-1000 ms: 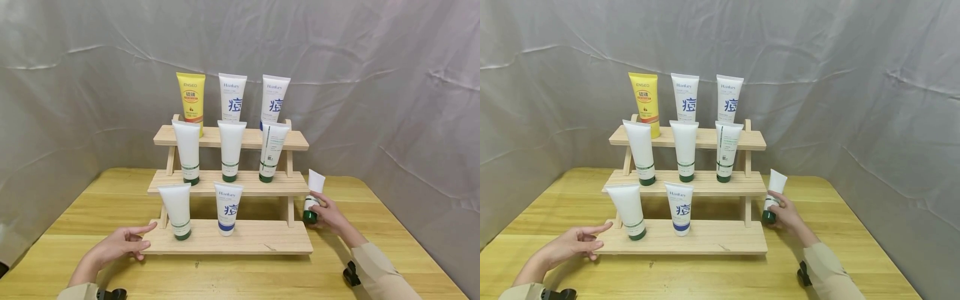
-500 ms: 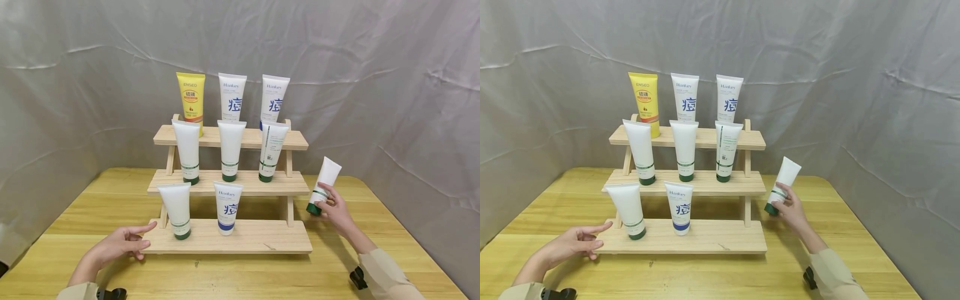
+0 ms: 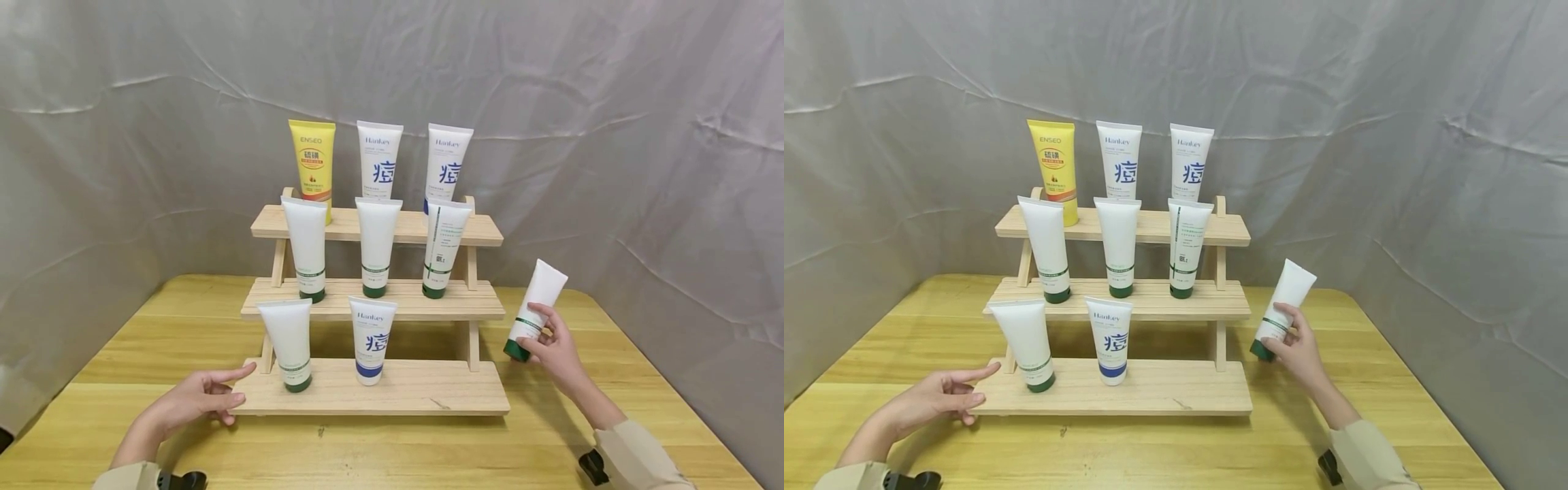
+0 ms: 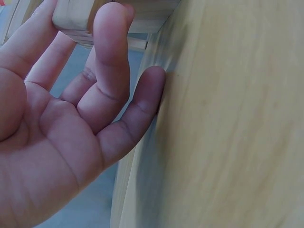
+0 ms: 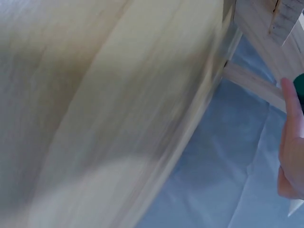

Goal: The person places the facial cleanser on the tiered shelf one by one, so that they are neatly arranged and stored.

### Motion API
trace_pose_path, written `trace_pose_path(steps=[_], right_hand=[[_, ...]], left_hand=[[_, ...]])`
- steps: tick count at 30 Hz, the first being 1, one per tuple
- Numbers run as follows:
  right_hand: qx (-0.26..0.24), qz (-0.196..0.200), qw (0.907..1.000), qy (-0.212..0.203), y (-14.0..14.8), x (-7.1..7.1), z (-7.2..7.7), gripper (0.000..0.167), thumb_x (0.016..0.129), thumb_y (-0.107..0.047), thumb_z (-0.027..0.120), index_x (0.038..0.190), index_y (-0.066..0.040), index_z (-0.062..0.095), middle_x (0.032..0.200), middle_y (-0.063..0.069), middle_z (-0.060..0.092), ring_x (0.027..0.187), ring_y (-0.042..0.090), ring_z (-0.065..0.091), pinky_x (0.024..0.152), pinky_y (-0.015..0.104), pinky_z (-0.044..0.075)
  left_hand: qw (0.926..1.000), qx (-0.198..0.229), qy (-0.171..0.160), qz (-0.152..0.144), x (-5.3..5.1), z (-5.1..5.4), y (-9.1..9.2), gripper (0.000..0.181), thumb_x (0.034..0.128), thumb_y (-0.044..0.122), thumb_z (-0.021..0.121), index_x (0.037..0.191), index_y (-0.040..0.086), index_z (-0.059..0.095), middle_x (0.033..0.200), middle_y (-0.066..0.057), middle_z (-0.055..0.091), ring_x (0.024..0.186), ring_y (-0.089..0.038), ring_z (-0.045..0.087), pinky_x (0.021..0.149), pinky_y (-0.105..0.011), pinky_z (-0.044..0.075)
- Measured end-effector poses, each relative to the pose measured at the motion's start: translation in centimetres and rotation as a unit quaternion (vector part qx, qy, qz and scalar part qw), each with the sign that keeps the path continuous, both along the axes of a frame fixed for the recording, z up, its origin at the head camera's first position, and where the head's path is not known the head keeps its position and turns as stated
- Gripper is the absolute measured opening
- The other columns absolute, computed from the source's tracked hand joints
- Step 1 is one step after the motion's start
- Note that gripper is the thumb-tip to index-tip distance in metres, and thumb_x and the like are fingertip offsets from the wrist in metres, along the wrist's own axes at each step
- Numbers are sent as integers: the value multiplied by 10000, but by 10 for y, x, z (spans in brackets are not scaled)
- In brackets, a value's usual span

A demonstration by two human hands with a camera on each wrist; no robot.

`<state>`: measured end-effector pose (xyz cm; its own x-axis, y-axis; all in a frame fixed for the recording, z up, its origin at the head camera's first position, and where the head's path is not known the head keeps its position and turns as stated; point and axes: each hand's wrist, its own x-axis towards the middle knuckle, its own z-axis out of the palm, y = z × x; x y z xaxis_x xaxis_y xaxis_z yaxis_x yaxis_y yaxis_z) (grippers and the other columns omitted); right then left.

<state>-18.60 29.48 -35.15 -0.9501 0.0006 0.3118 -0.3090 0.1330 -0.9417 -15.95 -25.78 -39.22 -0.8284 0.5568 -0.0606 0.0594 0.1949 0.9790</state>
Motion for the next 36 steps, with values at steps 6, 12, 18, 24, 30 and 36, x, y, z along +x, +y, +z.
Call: trace_pose_path(steps=[6, 12, 18, 24, 30, 36], right_hand=[[-203, 136, 9980, 584, -3, 3, 3, 752, 753, 208, 527, 1350, -179, 286, 1124, 89, 316, 839, 74, 527, 545, 267, 512], [-266, 152, 9953, 921, -8, 6, 4, 777, 731, 237, 532, 1361, -129, 263, 1151, 75, 332, 861, 84, 514, 608, 203, 499], [-532, 284, 9893, 1325, -11, 10, 2, 793, 674, 288, 549, 1329, -85, 301, 1139, 106, 364, 873, 106, 527, 676, 188, 487], [-539, 447, 9888, 1320, -19, 14, 1, 794, 654, 291, 558, 1328, -45, 304, 1157, 107, 373, 896, 120, 529, 690, 207, 490], [-605, 880, 9846, 1387, -33, 21, 3, 761, 694, 276, 519, 1347, -36, 284, 1186, 113, 359, 936, 126, 536, 705, 238, 495], [-690, 1122, 9813, 1401, -44, 26, 5, 708, 718, 235, 329, 1346, -92, 322, 1155, 81, 396, 902, 110, 535, 643, 202, 478]], left_hand=[[10000, -32, 0, -5, 1, 1, 0, 430, 891, 123, 549, 1110, 492, 521, 727, -98, 543, 633, -195, 603, 625, -296, 482], [10000, -55, -5, 27, 1, 1, 0, 423, 890, 128, 550, 1115, 485, 520, 722, -96, 542, 632, -194, 602, 621, -293, 478], [10000, -37, -53, 73, 0, 1, 1, 412, 886, 134, 559, 1174, 425, 520, 722, -94, 550, 632, -197, 602, 640, -299, 484], [9999, -62, -72, 93, 1, 1, 0, 402, 882, 135, 565, 1134, 446, 530, 714, -102, 560, 629, -207, 602, 664, -298, 481], [9998, -127, -60, 147, 1, 0, 0, 426, 880, 141, 569, 1242, 353, 495, 731, -123, 573, 630, -217, 601, 679, -303, 480], [9998, -120, -49, 118, 1, 1, 0, 402, 885, 139, 561, 1150, 439, 524, 743, -114, 558, 636, -207, 602, 643, -300, 481]])
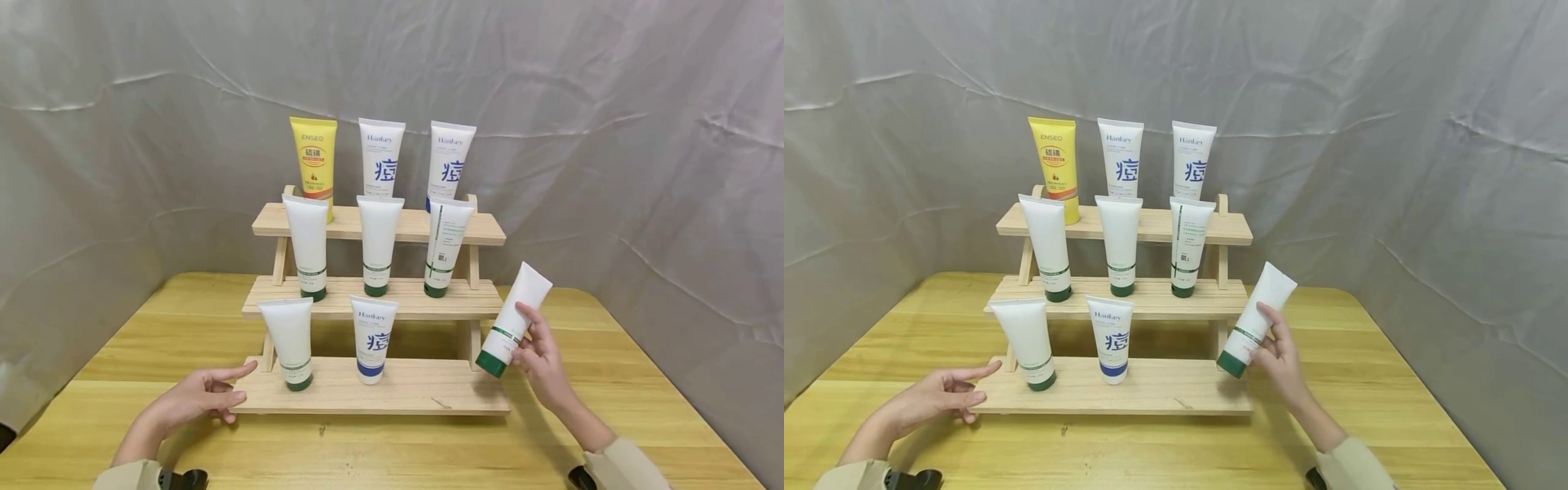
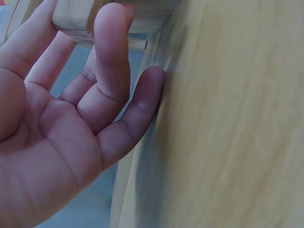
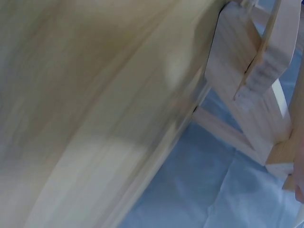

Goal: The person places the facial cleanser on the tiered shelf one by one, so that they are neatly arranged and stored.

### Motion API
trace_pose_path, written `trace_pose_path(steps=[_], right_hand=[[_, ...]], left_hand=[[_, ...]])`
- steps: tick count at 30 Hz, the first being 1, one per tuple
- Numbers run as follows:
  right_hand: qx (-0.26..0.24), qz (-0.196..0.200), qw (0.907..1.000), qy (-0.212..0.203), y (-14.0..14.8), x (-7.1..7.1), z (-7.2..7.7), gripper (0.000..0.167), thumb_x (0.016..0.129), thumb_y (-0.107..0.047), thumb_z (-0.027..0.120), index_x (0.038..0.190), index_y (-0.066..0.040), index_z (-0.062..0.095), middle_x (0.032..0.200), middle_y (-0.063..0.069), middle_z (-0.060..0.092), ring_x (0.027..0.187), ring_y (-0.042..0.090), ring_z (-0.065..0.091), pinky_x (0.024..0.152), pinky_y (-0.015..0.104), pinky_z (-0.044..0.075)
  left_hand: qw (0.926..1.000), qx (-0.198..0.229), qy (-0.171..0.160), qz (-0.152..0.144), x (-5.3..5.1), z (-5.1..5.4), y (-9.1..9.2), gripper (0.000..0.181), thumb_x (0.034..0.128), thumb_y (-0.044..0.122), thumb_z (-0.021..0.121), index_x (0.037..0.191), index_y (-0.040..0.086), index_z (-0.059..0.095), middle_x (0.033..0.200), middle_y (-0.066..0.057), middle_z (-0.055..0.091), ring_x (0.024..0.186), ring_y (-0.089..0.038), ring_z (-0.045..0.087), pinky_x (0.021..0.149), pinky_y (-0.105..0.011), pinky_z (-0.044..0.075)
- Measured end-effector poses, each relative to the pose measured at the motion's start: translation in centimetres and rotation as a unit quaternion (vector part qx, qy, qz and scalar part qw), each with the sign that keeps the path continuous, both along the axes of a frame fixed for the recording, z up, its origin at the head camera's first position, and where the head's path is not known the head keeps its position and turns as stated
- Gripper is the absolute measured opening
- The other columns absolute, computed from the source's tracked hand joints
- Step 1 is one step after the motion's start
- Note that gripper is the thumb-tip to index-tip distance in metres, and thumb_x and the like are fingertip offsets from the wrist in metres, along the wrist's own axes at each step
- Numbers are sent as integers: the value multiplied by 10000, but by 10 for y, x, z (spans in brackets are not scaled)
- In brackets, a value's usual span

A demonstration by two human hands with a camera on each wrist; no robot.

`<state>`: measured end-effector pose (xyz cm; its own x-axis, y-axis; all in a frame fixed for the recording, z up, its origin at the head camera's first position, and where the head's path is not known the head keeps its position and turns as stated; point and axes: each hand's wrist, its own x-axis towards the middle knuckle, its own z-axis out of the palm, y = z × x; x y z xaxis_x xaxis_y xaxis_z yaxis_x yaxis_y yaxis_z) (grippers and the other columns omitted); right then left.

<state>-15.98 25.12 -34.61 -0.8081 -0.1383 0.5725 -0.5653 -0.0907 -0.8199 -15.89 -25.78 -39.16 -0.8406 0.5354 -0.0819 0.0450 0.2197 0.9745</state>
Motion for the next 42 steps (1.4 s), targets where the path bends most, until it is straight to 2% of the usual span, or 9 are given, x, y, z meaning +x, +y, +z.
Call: trace_pose_path(steps=[6, 9, 15, 25, 28, 31, 34, 36, 42], right_hand=[[64, 350, 9986, 391, -9, -2, -3, 693, 712, 270, 432, 1327, -29, 315, 1188, 97, 374, 958, 143, 527, 703, 239, 493], [184, 557, 9966, 579, -14, -3, -5, 685, 706, 287, 475, 1311, 7, 318, 1198, 99, 364, 969, 153, 528, 694, 250, 500], [905, 200, 9929, 744, -26, -3, -5, 665, 680, 287, 544, 1267, 31, 365, 1178, 70, 398, 956, 120, 551, 628, 260, 513], [1754, -306, 9787, 1024, -44, -7, -8, 599, 654, 238, 634, 1186, 60, 424, 1169, 119, 315, 922, 75, 529, 585, 298, 519], [1856, -266, 9755, 1153, -48, -7, -10, 581, 660, 225, 641, 1175, 49, 439, 1158, 165, 326, 925, 87, 519, 569, 328, 521], [1982, -312, 9718, 1239, -52, -7, -12, 572, 667, 209, 649, 1173, 18, 461, 1162, 193, 341, 936, 116, 502, 563, 333, 521], [2106, -341, 9683, 1300, -54, -7, -15, 555, 665, 203, 654, 1151, -8, 488, 1168, 204, 349, 950, 153, 483, 567, 323, 521], [2183, -319, 9650, 1416, -57, -7, -15, 529, 654, 223, 644, 1115, 1, 506, 1140, 225, 359, 944, 202, 486, 570, 327, 522], [2402, -300, 9487, 2034, -69, 2, 0, 478, 598, 274, 634, 991, 24, 522, 1022, 262, 395, 929, 184, 485, 551, 354, 520]], left_hand=[[10000, 29, -36, 2, 0, 0, 0, 392, 885, 134, 560, 1148, 422, 529, 729, -103, 555, 635, -206, 603, 641, -302, 483], [10000, 21, -55, 20, 0, 0, 0, 414, 885, 130, 559, 1227, 357, 506, 724, -102, 554, 635, -207, 604, 651, -304, 484], [9999, -11, -60, 120, 1, 0, 0, 475, 881, 138, 568, 1327, 83, 415, 722, -111, 568, 634, -221, 605, 706, -288, 469], [9998, -96, -44, 155, 1, 1, 1, 506, 879, 144, 571, 1326, 16, 370, 725, -116, 571, 638, -236, 605, 729, -269, 454], [9998, -98, -58, 154, 1, 1, 1, 494, 879, 145, 571, 1333, 66, 393, 720, -112, 569, 637, -234, 606, 721, -274, 459], [9999, -93, -57, 134, 2, 1, 0, 448, 880, 149, 570, 1297, 279, 468, 725, -109, 567, 638, -226, 606, 691, -289, 471], [9999, -84, -61, 118, 2, 0, 0, 391, 882, 152, 568, 1152, 431, 528, 731, -106, 561, 638, -216, 605, 662, -298, 477], [9999, -76, -65, 104, 2, 0, 0, 399, 882, 151, 567, 1169, 426, 523, 735, -107, 559, 638, -212, 605, 649, -300, 479], [9999, -58, -60, 97, 1, 0, 1, 420, 884, 150, 565, 1246, 352, 501, 736, -107, 561, 637, -210, 605, 647, -295, 476]])
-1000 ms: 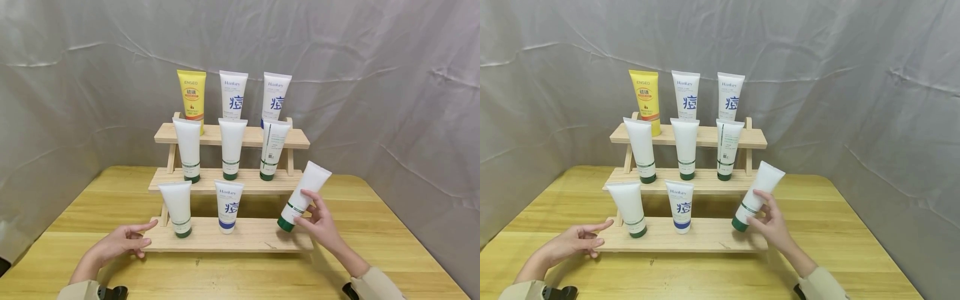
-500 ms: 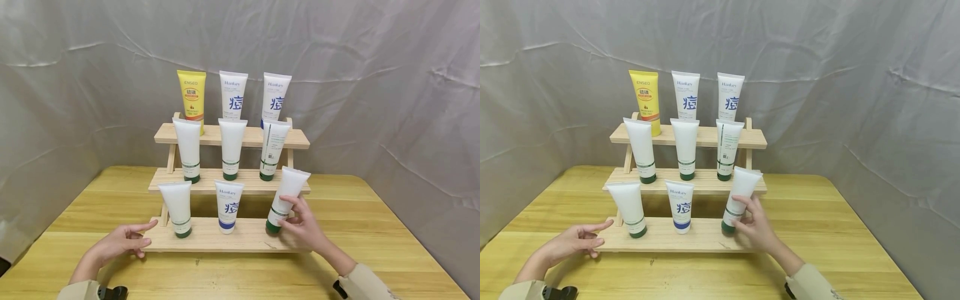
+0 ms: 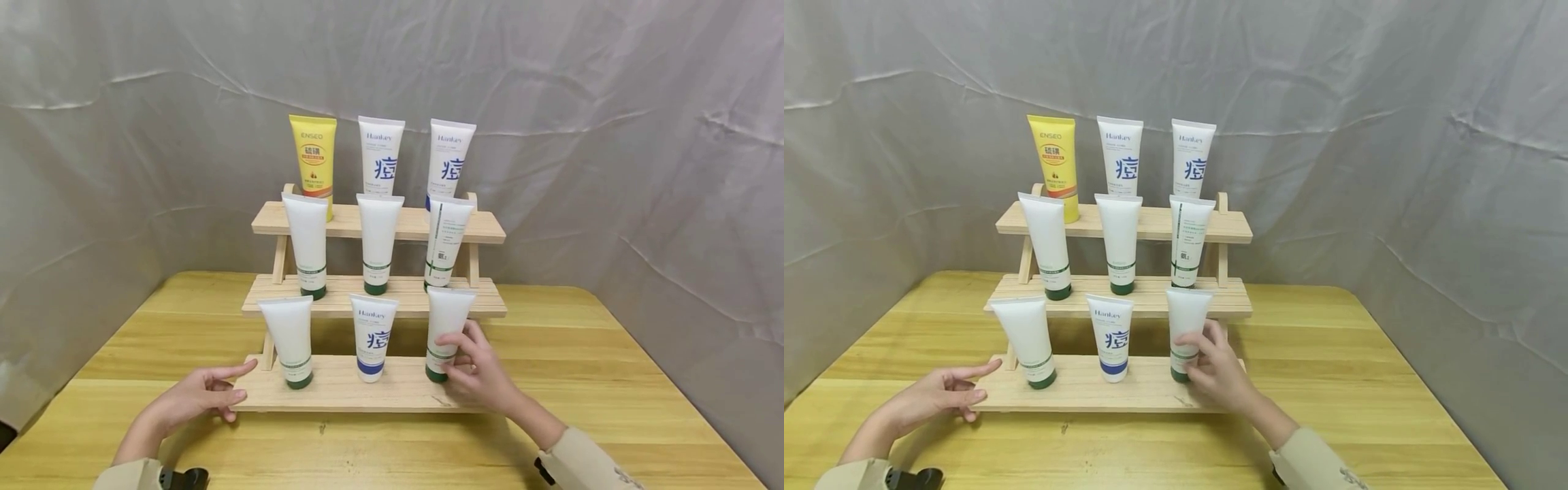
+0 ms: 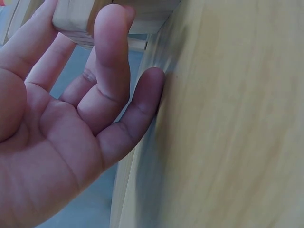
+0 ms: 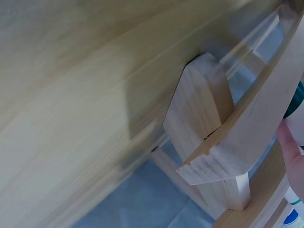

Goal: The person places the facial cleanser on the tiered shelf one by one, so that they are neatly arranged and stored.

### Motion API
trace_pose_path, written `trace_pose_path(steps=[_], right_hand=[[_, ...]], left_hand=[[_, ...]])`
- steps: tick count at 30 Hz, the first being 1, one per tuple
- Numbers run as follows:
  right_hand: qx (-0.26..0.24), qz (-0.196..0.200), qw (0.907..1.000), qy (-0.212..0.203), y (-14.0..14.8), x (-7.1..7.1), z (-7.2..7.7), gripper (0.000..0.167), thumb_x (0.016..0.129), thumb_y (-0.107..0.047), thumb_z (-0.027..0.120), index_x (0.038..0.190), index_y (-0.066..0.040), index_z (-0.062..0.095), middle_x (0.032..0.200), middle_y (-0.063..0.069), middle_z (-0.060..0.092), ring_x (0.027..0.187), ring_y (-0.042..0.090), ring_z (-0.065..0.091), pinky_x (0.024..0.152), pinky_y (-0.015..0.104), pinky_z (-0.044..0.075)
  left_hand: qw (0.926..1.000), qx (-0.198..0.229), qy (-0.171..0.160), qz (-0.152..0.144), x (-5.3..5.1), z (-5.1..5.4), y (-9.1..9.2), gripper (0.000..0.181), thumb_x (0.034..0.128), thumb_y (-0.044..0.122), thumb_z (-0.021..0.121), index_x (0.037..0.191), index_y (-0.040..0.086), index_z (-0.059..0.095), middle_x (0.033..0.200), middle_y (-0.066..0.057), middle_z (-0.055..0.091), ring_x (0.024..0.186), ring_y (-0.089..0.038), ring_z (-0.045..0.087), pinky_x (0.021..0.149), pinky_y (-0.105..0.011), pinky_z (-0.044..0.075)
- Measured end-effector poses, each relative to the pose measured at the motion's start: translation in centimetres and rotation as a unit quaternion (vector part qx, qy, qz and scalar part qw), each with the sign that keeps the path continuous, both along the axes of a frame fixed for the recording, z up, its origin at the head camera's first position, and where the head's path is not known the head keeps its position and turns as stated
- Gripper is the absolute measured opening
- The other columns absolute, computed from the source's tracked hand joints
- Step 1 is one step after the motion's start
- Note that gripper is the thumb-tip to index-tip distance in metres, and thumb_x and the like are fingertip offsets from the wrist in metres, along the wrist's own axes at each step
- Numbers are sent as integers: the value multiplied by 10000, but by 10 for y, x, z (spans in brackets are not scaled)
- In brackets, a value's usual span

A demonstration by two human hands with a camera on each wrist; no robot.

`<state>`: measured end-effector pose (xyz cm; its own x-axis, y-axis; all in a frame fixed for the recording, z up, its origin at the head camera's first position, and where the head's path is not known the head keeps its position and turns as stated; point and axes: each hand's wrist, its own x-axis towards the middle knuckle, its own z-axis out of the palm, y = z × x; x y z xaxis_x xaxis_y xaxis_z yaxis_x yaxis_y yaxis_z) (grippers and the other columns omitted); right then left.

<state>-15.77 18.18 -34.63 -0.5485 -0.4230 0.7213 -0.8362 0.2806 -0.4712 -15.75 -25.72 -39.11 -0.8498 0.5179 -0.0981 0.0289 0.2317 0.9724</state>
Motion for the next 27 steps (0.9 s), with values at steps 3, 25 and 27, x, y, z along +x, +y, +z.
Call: trace_pose_path(steps=[3, 25, 27], right_hand=[[76, -49, 9996, 255, -4, 3, 4, 482, 576, 273, 651, 962, 17, 517, 994, 269, 408, 922, 167, 475, 532, 355, 518], [58, 84, 9995, 303, 10, -7, -25, 522, 569, 264, 675, 995, 6, 518, 1097, 275, 382, 1001, 176, 472, 589, 349, 522], [31, 101, 9999, 121, 9, -4, -22, 505, 581, 262, 671, 996, 20, 515, 1101, 277, 376, 1015, 156, 464, 600, 365, 520]], left_hand=[[10000, -15, -18, 38, 0, 0, 0, 449, 883, 152, 566, 1309, 248, 461, 734, -110, 569, 638, -220, 604, 673, -292, 473], [9992, -117, 384, -19, 2, 1, 2, 502, 888, 127, 554, 1335, 14, 355, 769, -142, 547, 674, -243, 596, 649, -324, 488], [9988, -138, 476, 42, 2, 1, 3, 531, 888, 122, 554, 1311, -77, 304, 833, -167, 555, 686, -228, 587, 656, -319, 483]])
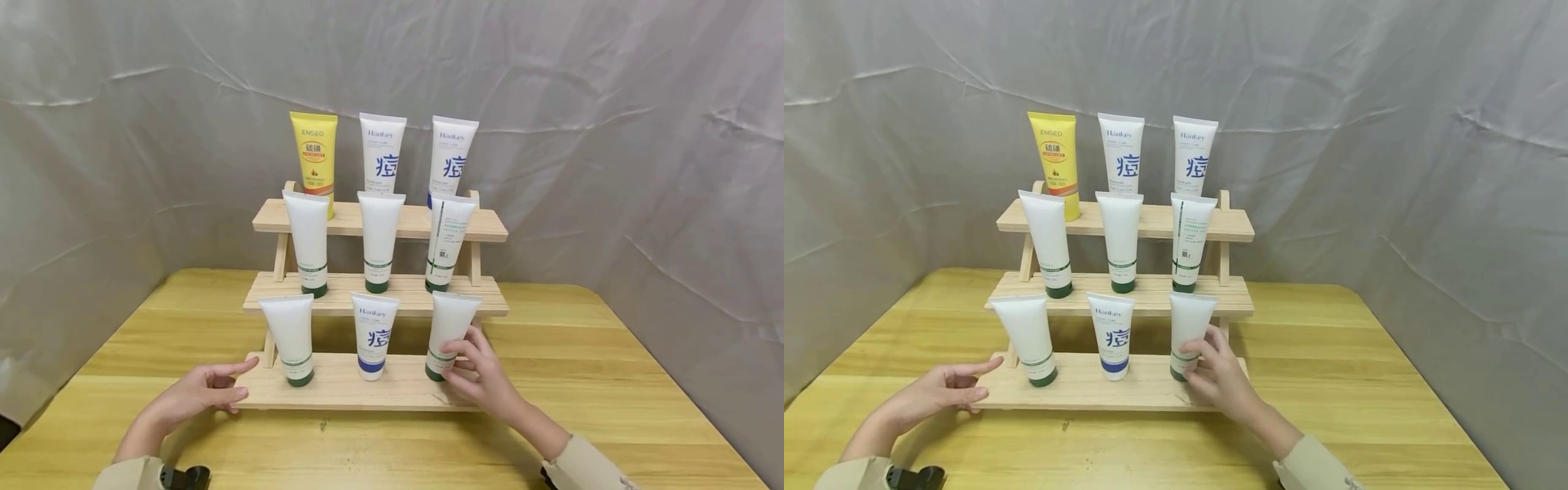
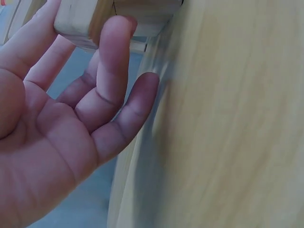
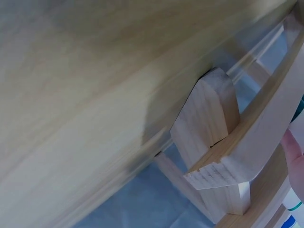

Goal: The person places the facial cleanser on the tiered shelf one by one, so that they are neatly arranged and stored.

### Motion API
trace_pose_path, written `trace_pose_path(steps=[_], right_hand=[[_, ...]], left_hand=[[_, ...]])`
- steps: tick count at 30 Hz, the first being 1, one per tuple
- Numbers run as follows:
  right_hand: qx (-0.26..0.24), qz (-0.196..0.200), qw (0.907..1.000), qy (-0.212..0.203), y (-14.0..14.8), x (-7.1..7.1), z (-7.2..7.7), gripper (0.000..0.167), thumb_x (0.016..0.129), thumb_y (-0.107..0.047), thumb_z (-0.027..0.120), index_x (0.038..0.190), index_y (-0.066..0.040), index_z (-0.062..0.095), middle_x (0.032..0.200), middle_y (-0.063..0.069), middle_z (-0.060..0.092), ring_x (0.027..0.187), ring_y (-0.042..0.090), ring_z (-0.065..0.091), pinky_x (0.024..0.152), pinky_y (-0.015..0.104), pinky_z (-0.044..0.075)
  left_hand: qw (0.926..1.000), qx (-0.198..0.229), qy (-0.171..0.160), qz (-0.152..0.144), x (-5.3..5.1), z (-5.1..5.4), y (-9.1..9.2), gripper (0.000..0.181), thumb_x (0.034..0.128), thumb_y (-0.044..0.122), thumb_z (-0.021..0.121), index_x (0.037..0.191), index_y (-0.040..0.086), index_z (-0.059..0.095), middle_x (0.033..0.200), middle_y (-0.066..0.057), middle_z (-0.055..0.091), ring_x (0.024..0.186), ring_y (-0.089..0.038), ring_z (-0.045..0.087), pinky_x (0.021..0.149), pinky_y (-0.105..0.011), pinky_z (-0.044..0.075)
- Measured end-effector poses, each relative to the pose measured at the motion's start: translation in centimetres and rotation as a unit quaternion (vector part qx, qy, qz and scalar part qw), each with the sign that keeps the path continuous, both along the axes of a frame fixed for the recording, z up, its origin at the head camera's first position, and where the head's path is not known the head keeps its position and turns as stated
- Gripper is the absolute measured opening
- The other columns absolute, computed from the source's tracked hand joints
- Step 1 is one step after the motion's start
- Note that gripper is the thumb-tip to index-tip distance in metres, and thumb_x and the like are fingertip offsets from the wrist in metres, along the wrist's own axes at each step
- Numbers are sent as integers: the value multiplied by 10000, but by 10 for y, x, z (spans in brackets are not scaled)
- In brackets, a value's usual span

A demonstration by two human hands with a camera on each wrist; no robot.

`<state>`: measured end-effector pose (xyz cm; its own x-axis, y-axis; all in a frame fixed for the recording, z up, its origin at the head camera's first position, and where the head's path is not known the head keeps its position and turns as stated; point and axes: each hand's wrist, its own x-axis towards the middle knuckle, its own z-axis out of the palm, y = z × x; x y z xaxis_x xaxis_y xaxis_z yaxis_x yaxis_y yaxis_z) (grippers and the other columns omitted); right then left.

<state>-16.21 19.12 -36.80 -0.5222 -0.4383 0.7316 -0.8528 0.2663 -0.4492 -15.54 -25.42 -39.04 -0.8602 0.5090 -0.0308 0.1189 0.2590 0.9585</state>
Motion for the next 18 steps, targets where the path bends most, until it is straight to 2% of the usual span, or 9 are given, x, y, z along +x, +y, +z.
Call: trace_pose_path(steps=[4, 6, 8, 10, 12, 15, 18], right_hand=[[-246, 192, 9985, -457, -2, 7, 6, 503, 588, 278, 652, 1019, 63, 510, 1118, 288, 356, 1043, 107, 453, 615, 422, 507], [-358, 273, 9972, -593, 0, 9, 7, 518, 589, 279, 652, 1043, 72, 514, 1145, 286, 348, 1054, 99, 455, 623, 441, 499], [-413, 276, 9967, -639, 2, 10, 5, 515, 601, 263, 659, 1060, 70, 525, 1170, 279, 346, 1071, 107, 452, 645, 448, 494], [-418, 172, 9972, -594, 6, 10, 3, 488, 618, 237, 670, 1056, 61, 545, 1184, 267, 362, 1080, 117, 454, 674, 436, 493], [-454, 29, 9973, -575, 9, 11, 2, 446, 636, 221, 667, 1039, 63, 561, 1175, 258, 388, 1086, 135, 458, 717, 407, 490], [-670, -104, 9961, -566, 13, 14, 3, 386, 655, 233, 639, 1007, 94, 561, 1135, 262, 428, 1059, 161, 484, 768, 343, 483], [-986, -153, 9936, -520, 15, 18, 5, 351, 673, 250, 600, 994, 120, 549, 1074, 273, 462, 1013, 171, 508, 781, 295, 475]], left_hand=[[9992, 130, 14, 379, 1, -1, 1, 532, 885, 120, 556, 1316, -83, 318, 1150, -137, 542, 852, -111, 563, 711, -291, 476], [9969, 285, 59, 724, 3, -1, 2, 516, 882, 111, 558, 1308, -83, 340, 1261, -64, 486, 921, -65, 535, 733, -287, 475], [9928, 416, 204, 1103, 4, 0, 4, 502, 880, 94, 558, 1295, -101, 352, 1295, -94, 453, 945, -47, 530, 740, -295, 481], [9871, 360, 419, 1505, 6, 4, 6, 488, 880, 104, 564, 1280, -106, 380, 1245, -120, 491, 919, -39, 540, 741, -275, 478], [9793, 197, 638, 1913, 7, 8, 9, 473, 876, 132, 578, 1259, -100, 425, 1189, -63, 530, 896, -20, 533, 731, -246, 470], [9682, 114, 854, 2349, 6, 12, 14, 469, 872, 190, 593, 1228, -91, 473, 1082, 104, 567, 891, -6, 527, 738, -192, 450], [9551, 384, 1136, 2709, -5, 0, 16, 442, 854, 225, 618, 1171, -71, 530, 1018, 91, 613, 881, -37, 555, 732, -165, 450]])
